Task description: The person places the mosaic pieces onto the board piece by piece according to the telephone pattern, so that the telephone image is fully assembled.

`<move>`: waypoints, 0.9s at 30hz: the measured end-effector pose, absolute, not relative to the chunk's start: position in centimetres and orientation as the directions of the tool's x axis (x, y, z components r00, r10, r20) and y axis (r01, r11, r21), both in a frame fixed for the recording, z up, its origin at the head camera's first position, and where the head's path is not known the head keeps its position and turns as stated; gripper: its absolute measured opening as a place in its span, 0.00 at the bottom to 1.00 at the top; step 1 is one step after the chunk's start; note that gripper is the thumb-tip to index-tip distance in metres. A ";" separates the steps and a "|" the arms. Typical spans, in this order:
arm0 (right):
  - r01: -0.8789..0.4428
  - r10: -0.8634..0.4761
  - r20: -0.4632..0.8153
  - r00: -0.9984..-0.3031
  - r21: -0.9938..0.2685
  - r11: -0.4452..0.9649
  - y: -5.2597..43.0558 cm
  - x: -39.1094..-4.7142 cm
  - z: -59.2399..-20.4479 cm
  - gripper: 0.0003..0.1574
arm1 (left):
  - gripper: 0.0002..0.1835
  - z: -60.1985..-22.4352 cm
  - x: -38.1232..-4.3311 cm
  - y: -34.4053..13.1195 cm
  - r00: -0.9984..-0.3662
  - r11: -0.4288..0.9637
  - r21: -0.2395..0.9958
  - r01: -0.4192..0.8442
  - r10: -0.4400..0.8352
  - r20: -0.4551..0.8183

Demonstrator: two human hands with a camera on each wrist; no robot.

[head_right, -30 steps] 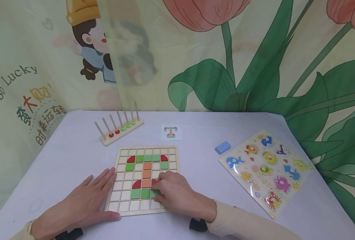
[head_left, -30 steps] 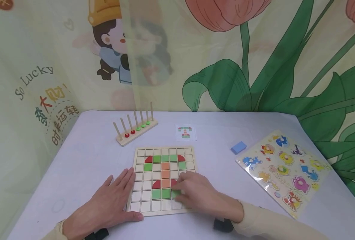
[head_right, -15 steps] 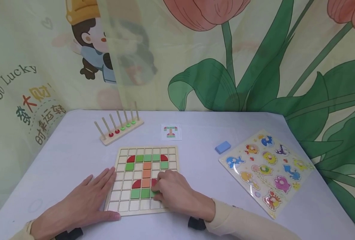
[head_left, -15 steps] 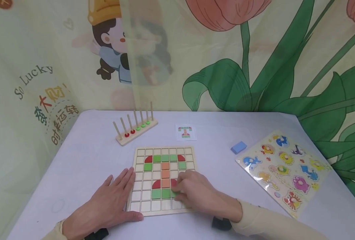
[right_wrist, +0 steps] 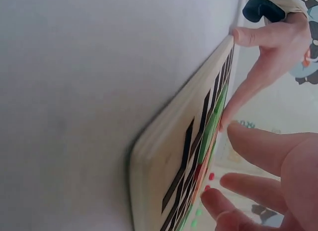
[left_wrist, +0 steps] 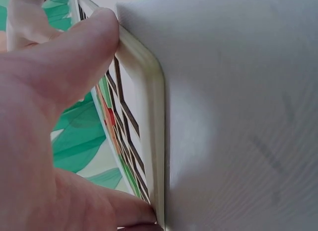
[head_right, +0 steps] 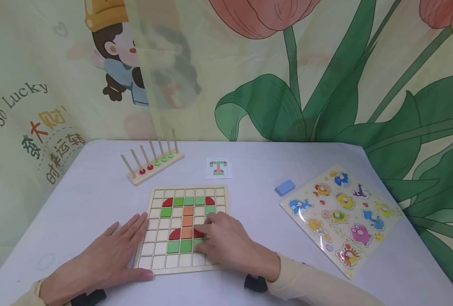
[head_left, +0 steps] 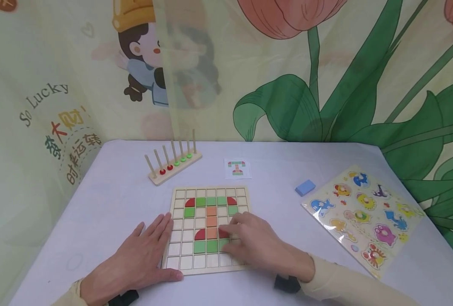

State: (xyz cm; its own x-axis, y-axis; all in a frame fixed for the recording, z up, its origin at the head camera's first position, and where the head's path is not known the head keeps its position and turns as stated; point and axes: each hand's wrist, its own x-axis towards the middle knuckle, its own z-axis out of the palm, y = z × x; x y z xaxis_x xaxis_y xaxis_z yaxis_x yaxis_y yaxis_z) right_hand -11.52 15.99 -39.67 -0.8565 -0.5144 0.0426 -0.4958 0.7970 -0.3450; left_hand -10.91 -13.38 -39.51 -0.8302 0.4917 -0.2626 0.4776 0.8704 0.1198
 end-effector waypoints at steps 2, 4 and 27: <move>-0.452 -0.473 0.037 -0.880 -0.368 0.812 16.5 -11.7 -39.5 0.29 | 0.70 -39.4 -11.1 -13.4 -0.828 0.872 0.118 0.475 0.489 -0.274; -0.411 -0.429 0.039 -0.903 -0.377 0.830 17.1 -12.0 -39.3 0.31 | 0.70 -39.1 -11.3 -13.5 -0.832 0.878 0.127 0.462 0.478 -0.280; -0.166 -0.158 0.063 -0.985 -0.155 0.974 22.0 -14.4 -39.6 0.69 | 0.67 -37.0 -15.1 -13.4 -0.927 0.928 0.049 0.370 0.366 0.081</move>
